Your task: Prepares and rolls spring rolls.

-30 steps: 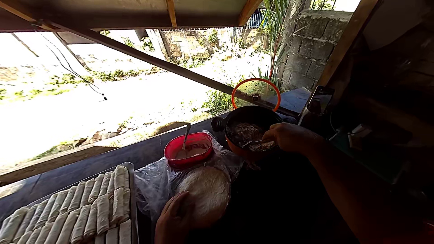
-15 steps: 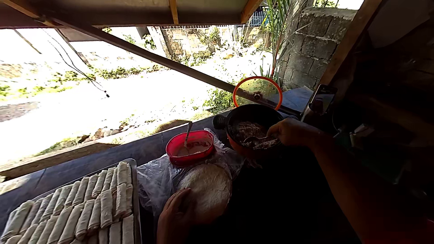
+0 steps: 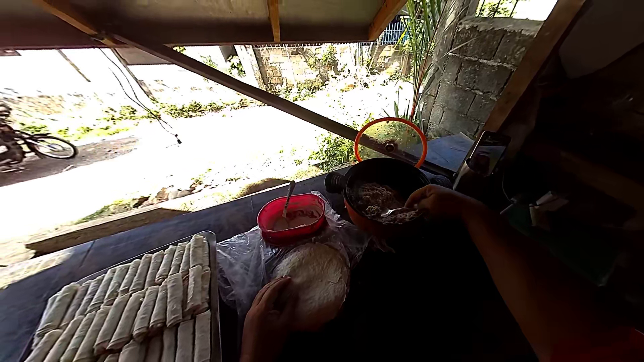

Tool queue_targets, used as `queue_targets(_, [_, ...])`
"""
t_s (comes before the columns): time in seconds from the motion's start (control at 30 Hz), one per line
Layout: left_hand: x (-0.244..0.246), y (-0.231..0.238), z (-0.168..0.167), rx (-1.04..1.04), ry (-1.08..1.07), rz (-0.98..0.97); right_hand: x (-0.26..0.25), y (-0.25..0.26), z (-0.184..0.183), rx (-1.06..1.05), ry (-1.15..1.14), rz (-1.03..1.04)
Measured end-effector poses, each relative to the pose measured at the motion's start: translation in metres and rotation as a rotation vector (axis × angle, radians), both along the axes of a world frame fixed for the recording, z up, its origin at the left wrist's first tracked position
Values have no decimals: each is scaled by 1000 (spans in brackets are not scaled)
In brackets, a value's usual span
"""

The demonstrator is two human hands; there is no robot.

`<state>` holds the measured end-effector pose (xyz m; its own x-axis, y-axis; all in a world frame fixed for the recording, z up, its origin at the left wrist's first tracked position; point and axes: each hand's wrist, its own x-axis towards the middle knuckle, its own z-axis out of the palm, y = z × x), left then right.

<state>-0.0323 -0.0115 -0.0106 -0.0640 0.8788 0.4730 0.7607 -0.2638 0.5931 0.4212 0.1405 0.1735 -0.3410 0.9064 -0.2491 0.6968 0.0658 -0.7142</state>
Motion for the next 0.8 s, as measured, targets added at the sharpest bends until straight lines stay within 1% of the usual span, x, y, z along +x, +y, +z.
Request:
queue_targets(0.13, [2,3,1,-4,-2,-4,6,-5,10,30,34,-27])
queue_targets(0.33, [5,-1,8,-57,-49,-7,7,-17,25,181,93,-23])
queue_targets(0.47, [4,1,10,-85,-63,-12,-32,-37,42,267,100,55])
queue_targets(0.53, [5,1,10,-89,-66,-17,-62,-50,41,275,62,131])
queue_targets(0.57, [5,1,10,-91,-67,-17,-77,-56,35,260,38,171])
queue_targets(0.63, [5,3,11,-102,-71,-16,-107,-65,9,243,-48,293])
queue_targets(0.73, [4,3,12,-116,-90,-21,-145,-85,-38,309,-208,482])
queue_targets(0.8, [5,3,12,-118,-102,-23,-158,-99,-64,357,-301,534])
